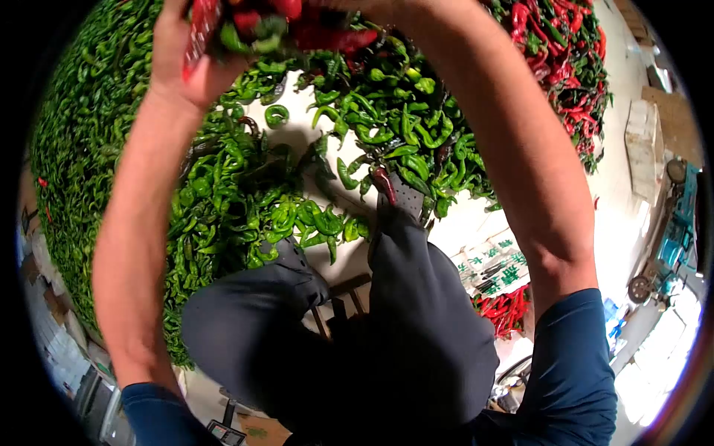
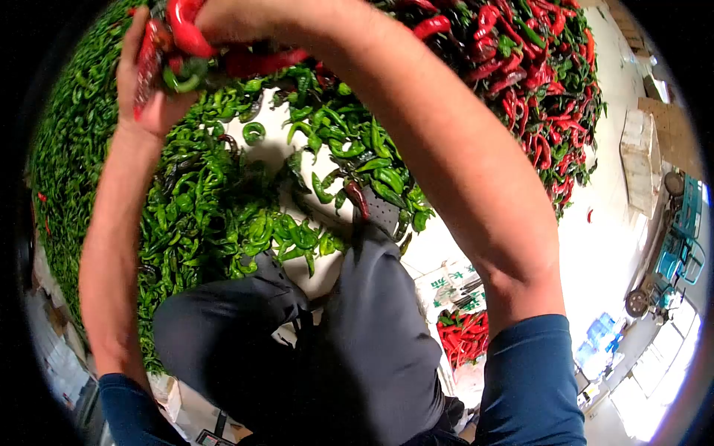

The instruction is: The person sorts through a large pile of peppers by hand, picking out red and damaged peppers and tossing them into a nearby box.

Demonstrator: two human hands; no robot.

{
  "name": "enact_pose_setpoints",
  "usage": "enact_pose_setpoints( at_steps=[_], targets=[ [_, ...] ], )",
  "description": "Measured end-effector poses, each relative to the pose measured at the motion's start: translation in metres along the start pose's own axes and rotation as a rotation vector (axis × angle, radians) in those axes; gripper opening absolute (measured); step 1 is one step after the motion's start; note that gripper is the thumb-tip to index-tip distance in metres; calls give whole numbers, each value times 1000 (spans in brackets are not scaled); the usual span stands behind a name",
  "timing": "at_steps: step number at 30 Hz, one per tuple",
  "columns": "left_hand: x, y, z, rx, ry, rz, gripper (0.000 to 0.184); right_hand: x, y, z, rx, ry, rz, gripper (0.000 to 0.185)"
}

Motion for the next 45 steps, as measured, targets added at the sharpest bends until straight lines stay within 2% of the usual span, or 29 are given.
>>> enact_pose_setpoints(
  at_steps=[1,2,3,4,5,7,8,11,13,15,17,18,19,21,25,26,29,32,35,36,40,45],
  targets=[
    [10,-25,-13,-113,-83,-8,58,3,14,16,-11,2,-95,33],
    [11,-31,-31,-81,-67,-66,60,5,29,30,-21,1,-190,50],
    [12,-36,-51,108,-29,-1,60,4,57,49,58,153,-391,82],
    [14,-40,-71,295,5,72,60,1,73,48,69,53,-348,81],
    [22,-31,-94,310,19,-20,61,-6,84,40,69,-44,-299,81],
    [34,-56,-132,227,82,-228,63,-45,115,27,-25,-38,-293,90],
    [47,-46,-155,338,118,-235,66,-56,133,28,-80,-54,-304,91],
    [68,-72,-227,252,293,-445,63,-118,186,14,-361,-157,-274,86],
    [72,-92,-271,219,414,-579,68,-144,229,4,-410,-219,-369,88],
    [78,-104,-318,341,505,-522,70,-178,268,-14,-518,-206,-476,93],
    [75,-123,-369,253,526,-625,71,-197,308,-29,-677,-130,-502,96],
    [67,-140,-387,29,582,-759,75,-204,323,-38,-763,-100,-425,97],
    [72,-134,-408,236,579,-665,77,-210,339,-46,-843,-62,-345,98],
    [88,-122,-444,365,664,-604,78,-210,366,-51,-973,27,-247,100],
    [84,-138,-497,391,681,-667,70,-210,419,-74,-1023,199,10,97],
    [83,-143,-506,416,669,-641,65,-207,430,-74,-1066,181,30,95],
    [85,-149,-529,472,675,-664,60,-219,454,-86,-1152,425,284,87],
    [101,-142,-549,596,656,-662,52,-218,479,-89,-1067,531,293,82],
    [104,-149,-564,721,659,-597,49,-220,502,-97,-923,231,11,85],
    [105,-152,-572,673,662,-607,47,-227,508,-100,-921,232,-11,75],
    [114,-149,-582,772,610,-640,45,-213,533,-94,-955,344,195,72],
    [99,-161,-586,782,585,-691,43,-207,547,-101,-892,385,208,71]
  ],
)
Point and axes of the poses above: each hand's wrist, its own z-axis towards the middle knuckle, its own y-axis out of the palm, x = y × z, the point moved 1 cm from there along z, towards the middle knuckle, and after that the axes turned 14 degrees about y, right-handed, at the moved point
